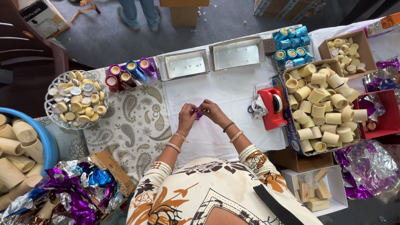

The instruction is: The person wraps a cylindrical candle in purple metallic foil, folding and tucking the edges to create a neat package. They then place the wrapped candle into a white tray. The person repeats the process with a blue metallic foil sheet, wrapping another candle and placing it in the tray.

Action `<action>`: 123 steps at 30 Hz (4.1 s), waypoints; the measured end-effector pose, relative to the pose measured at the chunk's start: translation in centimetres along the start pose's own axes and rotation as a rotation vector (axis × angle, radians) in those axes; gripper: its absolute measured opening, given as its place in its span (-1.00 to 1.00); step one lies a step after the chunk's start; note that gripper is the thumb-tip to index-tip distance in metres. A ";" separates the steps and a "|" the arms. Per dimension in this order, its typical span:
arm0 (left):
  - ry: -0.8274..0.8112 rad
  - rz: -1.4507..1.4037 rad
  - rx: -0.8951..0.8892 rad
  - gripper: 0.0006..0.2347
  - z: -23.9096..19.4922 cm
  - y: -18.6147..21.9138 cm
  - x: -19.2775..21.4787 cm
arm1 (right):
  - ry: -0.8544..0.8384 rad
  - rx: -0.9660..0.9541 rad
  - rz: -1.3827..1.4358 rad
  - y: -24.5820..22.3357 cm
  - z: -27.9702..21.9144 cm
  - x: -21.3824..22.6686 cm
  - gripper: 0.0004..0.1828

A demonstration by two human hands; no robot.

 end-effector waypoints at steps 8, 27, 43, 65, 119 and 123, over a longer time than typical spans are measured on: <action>-0.019 -0.032 0.046 -0.85 -0.3 1.1 0.8 | 0.110 -0.126 -0.007 1.2 0.5 -0.3 -0.64; 0.113 0.342 -0.286 -0.84 -2.4 3.3 1.1 | 0.094 -0.200 0.016 1.9 0.8 -0.6 -0.72; 0.237 0.241 -0.132 -0.82 -3.1 2.7 0.1 | 0.109 -0.161 -0.079 -0.2 0.5 -0.4 -0.91; -0.096 0.602 -0.653 -0.67 -5.2 3.3 0.7 | 0.088 -0.248 -0.047 0.5 0.6 -0.2 -0.93; -0.093 0.951 -0.547 -0.45 -4.5 2.0 1.2 | 0.990 -0.541 -0.464 5.5 -26.3 20.9 -0.85; -0.092 0.917 -0.520 -0.45 -4.6 1.5 1.0 | 0.991 -0.555 -0.448 7.2 -26.5 21.1 -0.83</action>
Point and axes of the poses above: each hand's wrist, its own z-axis towards the middle knuckle, its own x-axis out of the back of the hand, y = z × x, the point moved 5 cm from there along z, towards the middle knuckle, and after that the axes turned 12 degrees about z, right-handed, at the moved point
